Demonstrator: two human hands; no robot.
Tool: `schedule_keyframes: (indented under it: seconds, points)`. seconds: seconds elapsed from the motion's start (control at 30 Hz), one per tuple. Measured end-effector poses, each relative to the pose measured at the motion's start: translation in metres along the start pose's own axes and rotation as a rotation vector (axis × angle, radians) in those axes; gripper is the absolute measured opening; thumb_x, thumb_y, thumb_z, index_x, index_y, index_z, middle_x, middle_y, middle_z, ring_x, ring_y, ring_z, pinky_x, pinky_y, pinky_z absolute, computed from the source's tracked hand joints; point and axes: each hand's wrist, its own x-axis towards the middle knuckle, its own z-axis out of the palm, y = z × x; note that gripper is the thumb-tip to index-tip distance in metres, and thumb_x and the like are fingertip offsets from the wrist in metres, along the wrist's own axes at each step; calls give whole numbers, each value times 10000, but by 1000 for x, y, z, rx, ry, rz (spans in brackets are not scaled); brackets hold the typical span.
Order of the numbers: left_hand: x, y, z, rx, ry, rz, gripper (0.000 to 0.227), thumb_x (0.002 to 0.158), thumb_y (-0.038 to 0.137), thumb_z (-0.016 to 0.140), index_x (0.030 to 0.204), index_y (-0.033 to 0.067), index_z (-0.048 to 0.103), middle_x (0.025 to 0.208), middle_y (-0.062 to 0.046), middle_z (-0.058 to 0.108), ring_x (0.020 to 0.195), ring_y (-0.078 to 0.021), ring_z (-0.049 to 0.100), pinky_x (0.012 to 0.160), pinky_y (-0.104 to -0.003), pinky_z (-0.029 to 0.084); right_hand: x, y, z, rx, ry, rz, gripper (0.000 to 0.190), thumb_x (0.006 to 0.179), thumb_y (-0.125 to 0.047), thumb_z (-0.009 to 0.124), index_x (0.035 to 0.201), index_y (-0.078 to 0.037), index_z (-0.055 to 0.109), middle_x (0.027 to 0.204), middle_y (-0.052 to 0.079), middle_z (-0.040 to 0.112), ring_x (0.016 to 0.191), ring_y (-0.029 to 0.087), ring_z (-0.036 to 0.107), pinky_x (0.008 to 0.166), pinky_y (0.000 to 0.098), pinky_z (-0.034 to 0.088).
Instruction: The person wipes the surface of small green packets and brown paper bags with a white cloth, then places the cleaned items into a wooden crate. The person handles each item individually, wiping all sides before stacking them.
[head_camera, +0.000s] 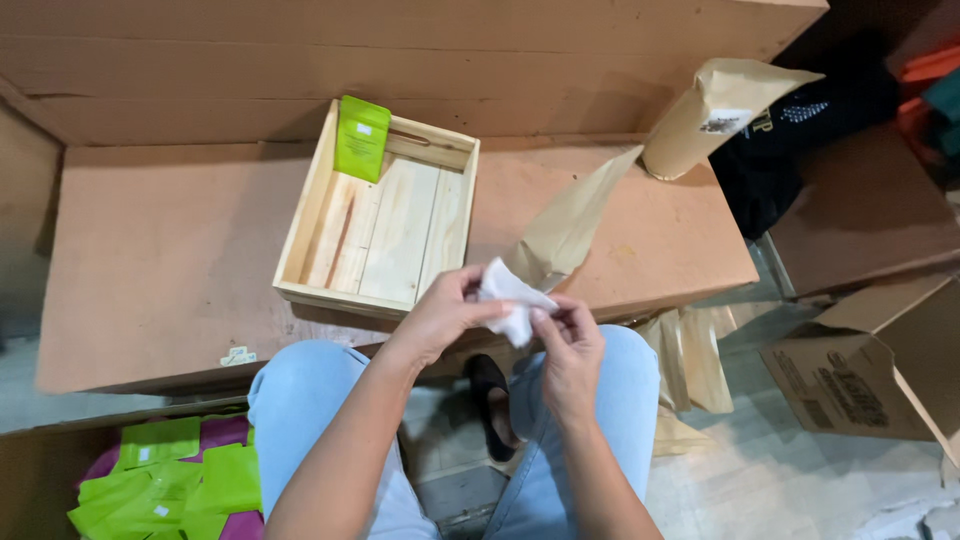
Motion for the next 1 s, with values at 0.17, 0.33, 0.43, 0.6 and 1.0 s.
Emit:
schedule_keyframes:
  seconds: [0.17, 0.33, 0.43, 0.6, 1.0]
  points:
    - [23, -16, -34, 349, 490, 208, 299, 812, 119, 817, 1072, 56, 683, 924, -119, 712, 886, -276, 715, 744, -418, 590, 44, -15, -12, -99, 142, -161, 235, 1056, -141, 693, 1279, -71, 668, 1085, 60, 622, 935, 140, 624, 844, 291, 539]
    - [54, -66, 7, 544, 500, 150, 506, 985, 36, 659, 1487, 5, 604, 1157, -270, 742, 1105, -382, 756, 945, -480, 635, 147, 37, -15, -133, 168, -127, 316, 1103, -244, 615, 1402, -146, 586, 1318, 24, 576, 1178, 124, 560, 931, 288, 474]
    - [72, -124, 34, 1150, 512, 586, 420, 1012, 108, 547, 1367, -91, 649, 1222, -351, 722, 1190, -459, 716, 1057, -538, 547, 196, 108, -24, 10, 69, -67, 324, 1134, -239, 539, 1400, -54, 537, 1241, 151, 569, 1138, 247, 585, 950, 367, 537]
    - [46, -118, 67, 482, 273, 388, 825, 1110, 504, 221, 1668, -90, 90, 1773, -274, 115, 1656, -392, 97, 1337, -468, 54, 162, 60, -2, -133, 48, -36, 276, 1088, -316, 522, 1228, -120, 657, 1121, 70, 685, 1039, 133, 599, 914, 354, 518]
    - [8, -71, 88, 383, 212, 173, 1037, 922, 779, -51, 1677, 76, -150, 1801, -87, -230, 1668, -221, -174, 1355, -412, -84, 168, 79, -14, -248, 4, -80, 248, 1110, -196, 494, 873, -125, 519, 970, 27, 441, 881, 135, 473, 816, 319, 443]
